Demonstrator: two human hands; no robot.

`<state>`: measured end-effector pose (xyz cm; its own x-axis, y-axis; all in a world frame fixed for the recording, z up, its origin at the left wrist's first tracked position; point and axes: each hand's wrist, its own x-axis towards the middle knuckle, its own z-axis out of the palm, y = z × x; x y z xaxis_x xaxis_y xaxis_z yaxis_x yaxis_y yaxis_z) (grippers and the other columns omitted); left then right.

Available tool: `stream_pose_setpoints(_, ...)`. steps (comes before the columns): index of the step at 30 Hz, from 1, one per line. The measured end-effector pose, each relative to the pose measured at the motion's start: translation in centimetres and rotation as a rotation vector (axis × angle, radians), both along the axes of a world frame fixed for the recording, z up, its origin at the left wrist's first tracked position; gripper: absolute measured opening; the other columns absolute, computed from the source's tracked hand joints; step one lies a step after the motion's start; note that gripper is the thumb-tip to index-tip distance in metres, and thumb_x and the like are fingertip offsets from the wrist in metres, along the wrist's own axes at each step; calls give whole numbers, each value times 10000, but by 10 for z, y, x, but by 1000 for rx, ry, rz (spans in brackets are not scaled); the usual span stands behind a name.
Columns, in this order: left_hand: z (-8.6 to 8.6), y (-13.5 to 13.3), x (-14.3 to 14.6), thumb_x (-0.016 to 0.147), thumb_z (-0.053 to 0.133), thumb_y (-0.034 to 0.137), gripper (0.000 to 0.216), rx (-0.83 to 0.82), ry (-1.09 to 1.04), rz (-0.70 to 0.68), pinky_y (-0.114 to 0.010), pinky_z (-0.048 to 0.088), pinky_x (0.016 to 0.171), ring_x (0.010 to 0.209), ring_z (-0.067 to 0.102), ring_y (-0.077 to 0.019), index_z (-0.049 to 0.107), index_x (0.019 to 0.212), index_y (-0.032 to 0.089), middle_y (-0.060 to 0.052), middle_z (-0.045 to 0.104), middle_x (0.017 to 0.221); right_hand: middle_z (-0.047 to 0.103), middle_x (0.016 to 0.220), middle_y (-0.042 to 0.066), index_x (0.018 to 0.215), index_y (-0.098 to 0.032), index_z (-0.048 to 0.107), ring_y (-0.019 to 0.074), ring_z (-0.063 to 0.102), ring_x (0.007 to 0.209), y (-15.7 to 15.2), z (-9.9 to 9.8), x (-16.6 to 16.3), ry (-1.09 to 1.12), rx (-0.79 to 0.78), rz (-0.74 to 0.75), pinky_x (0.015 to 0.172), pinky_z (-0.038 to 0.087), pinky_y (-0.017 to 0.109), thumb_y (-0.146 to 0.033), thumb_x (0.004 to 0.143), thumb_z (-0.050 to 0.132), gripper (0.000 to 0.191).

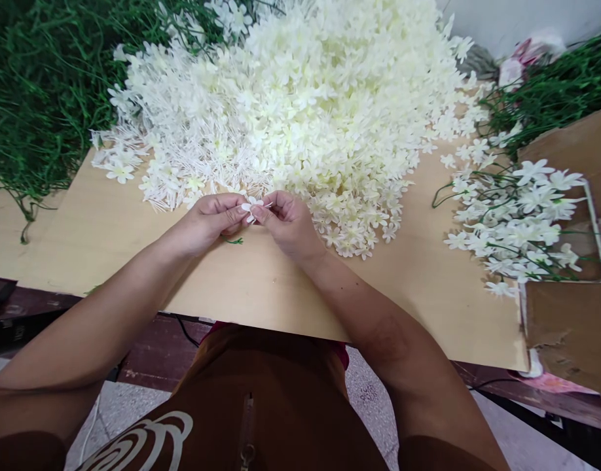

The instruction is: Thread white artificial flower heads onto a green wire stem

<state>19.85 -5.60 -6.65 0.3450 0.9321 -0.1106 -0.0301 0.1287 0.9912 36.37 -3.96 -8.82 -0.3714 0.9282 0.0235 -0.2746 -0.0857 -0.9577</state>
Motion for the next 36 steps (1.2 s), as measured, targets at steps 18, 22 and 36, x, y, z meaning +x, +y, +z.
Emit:
stream_pose_setpoints(18,-1,-2,3,742,718,643,507,1,19,28,-239,143,451,442,213,-62,540,640,179,83,300,468,702,705,-33,761,-212,593,111,670,691,0,0,4,-34,-29,61,741,563,278,-514,663,869,421)
stream_pose_setpoints(22,3,-3,5,784,681,601,470,5,-3,61,-240,146,458,452,232,-67,540,638,177,74,312,468,707,707,-46,785,-212,624,111,692,706,2,2,10,65,-125,127,822,599,306,-455,675,883,372)
stream_pose_setpoints(36,3,-4,5,798,674,612,481,88,96,50,-230,244,477,502,320,-78,525,648,181,56,383,537,700,690,-41,747,-205,615,116,703,706,4,2,8,39,-127,121,806,611,302,-494,623,899,424)
